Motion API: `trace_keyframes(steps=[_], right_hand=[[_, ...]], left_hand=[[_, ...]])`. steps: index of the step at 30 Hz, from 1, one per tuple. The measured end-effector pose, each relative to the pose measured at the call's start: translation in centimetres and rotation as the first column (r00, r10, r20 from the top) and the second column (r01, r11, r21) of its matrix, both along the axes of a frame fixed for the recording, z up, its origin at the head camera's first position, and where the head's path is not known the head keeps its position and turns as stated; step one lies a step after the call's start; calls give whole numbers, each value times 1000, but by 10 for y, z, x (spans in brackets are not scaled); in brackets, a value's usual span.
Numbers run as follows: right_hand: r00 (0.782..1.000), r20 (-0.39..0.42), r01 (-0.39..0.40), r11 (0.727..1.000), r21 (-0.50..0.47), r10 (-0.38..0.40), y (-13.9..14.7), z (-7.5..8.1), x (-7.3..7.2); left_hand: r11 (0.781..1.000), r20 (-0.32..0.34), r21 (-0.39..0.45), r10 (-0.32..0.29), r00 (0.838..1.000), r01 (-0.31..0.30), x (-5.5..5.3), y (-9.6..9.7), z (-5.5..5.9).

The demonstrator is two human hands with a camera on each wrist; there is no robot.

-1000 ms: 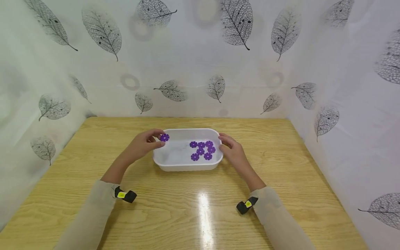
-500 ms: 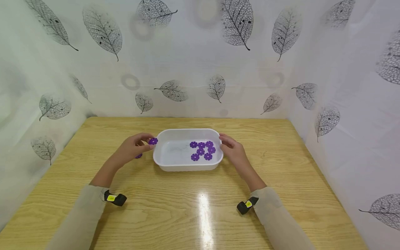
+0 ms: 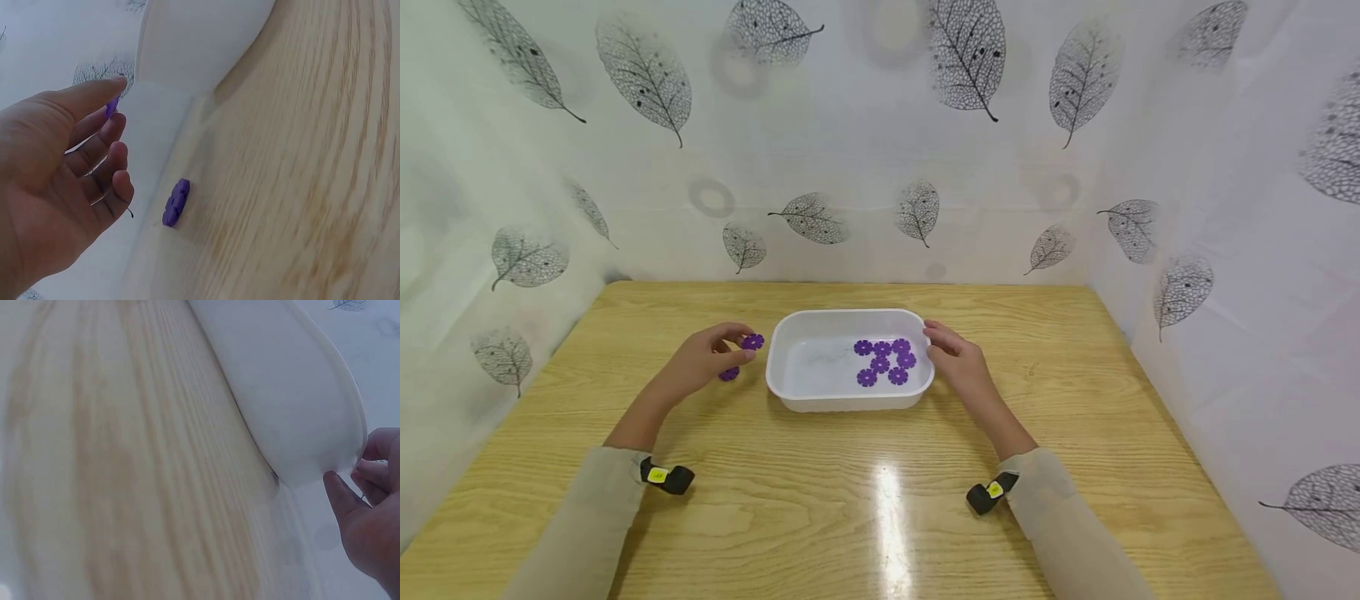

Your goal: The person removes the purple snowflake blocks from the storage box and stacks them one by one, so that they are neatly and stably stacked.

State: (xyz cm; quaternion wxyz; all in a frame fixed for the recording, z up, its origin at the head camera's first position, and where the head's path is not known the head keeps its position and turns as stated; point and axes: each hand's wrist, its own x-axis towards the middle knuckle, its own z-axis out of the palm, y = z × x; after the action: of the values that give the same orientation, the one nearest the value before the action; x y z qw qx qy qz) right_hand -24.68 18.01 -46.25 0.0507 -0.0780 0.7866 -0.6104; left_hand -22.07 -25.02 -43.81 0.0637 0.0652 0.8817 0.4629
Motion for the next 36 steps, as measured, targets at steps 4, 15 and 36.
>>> trace_keyframes(steps=[4,15,36], right_hand=[[1000,13,2,1000,9,-2,0,1,0],[999,38,3,1000,16,-3,2,0,-2],[999,51,-3,1000,0,3,0,2,0]], left_hand=[[1000,6,-26,15,1000,-15,1,-9,-3],[996,7,-83,18,1000,-18,9,-42,-19],[982,61,-185,-38,997,49,11,-48,-28]])
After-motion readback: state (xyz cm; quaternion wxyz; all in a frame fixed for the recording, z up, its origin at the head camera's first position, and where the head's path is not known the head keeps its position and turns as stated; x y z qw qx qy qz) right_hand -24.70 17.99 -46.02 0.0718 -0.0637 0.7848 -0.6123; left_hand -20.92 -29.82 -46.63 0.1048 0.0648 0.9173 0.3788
